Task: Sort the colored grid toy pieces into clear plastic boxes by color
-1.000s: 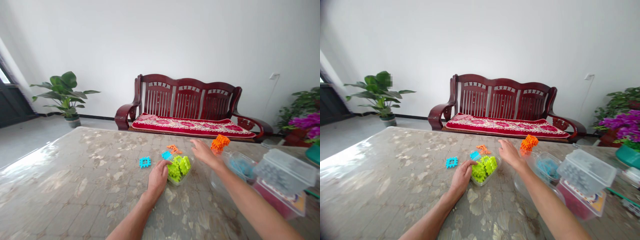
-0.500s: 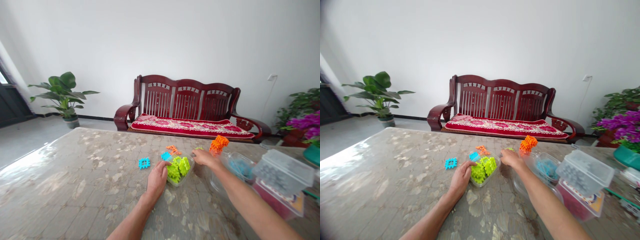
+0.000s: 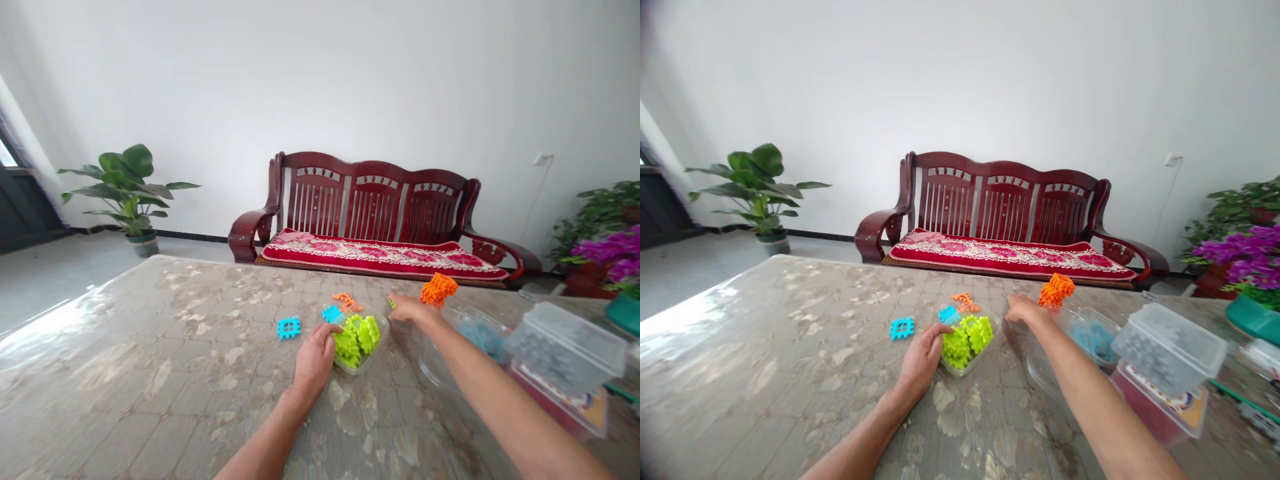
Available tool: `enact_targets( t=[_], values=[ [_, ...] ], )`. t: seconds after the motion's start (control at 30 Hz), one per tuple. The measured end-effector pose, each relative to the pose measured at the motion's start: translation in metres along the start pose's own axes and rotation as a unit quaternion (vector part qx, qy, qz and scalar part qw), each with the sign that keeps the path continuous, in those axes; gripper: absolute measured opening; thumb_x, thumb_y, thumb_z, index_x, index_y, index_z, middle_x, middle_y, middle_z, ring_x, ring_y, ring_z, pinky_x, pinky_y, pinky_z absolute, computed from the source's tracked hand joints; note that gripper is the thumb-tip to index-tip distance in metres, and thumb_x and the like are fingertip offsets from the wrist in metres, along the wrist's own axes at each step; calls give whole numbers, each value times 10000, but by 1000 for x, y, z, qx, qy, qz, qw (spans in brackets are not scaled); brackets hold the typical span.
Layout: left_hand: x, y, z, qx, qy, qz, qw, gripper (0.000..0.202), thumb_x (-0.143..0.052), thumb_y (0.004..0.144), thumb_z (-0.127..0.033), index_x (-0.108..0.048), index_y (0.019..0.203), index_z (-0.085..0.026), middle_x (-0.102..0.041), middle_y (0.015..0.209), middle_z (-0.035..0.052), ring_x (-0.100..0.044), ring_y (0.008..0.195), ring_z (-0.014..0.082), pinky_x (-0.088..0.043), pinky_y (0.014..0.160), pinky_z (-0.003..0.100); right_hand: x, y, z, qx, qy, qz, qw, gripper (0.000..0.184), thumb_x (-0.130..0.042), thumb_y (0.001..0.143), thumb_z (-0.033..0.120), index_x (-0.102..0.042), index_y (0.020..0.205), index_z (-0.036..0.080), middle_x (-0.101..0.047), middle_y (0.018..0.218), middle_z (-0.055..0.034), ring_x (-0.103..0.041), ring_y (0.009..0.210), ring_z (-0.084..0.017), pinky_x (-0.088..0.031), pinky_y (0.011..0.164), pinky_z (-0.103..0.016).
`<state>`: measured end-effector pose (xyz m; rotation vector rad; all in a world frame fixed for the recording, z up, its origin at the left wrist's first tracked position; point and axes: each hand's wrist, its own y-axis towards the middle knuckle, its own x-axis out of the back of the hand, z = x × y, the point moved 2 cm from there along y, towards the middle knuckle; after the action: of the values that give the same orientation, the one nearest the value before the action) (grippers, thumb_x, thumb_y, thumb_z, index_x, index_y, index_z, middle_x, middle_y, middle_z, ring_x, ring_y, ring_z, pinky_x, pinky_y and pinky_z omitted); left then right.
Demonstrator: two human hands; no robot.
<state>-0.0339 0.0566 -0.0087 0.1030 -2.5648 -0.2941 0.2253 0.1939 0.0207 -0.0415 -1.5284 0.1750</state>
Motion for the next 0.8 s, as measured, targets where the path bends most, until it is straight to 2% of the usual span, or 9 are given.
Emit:
enact_targets(
  t=[0.13,0.27,0.43,0.57,0.8],
  values=[
    [0,0,0,1,1,-2,1000,348,-347,858,-176,-676,962,-225,-671,981,29,-620,893,167,-443,847,253,-1,-6,5,-31,-25,28,999,634,-629,648,156,-552,1271,249,-536,1330,-155,-619,1088,-295,-483,858,-387],
    [0,0,-1,1,3,-3,1000,345,-349,856,-177,-673,965,-221,-668,984,30,-619,897,170,-439,836,254,3,-9,13,-26,-34,49,998,669,-644,633,174,-537,1290,234,-512,1348,-165,-620,1083,-291,-487,846,-366],
    [1,0,-3,-4,-1,-4,1000,343,-348,859,-179,-673,963,-215,-669,973,32,-618,902,173,-433,829,254,5,-8,16,0,-41,73,996,626,-644,631,166,-575,1251,215,-604,1248,-148,-629,1065,-284,-488,843,-344],
    [2,-1,-3,0,-2,-5,1000,344,-347,860,-184,-674,958,-218,-668,976,28,-620,892,169,-430,813,250,7,-12,17,5,-48,73,996,568,-631,655,182,-600,1221,205,-597,1247,-169,-637,1042,-301,-485,831,-360],
    [0,-1,-1,-2,-12,-5,1000,340,-351,851,-177,-675,950,-218,-669,982,29,-619,906,171,-427,823,255,9,-19,26,7,-51,75,996,525,-638,639,178,-639,1163,198,-644,1172,-151,-629,1055,-296,-481,829,-341]
  ],
)
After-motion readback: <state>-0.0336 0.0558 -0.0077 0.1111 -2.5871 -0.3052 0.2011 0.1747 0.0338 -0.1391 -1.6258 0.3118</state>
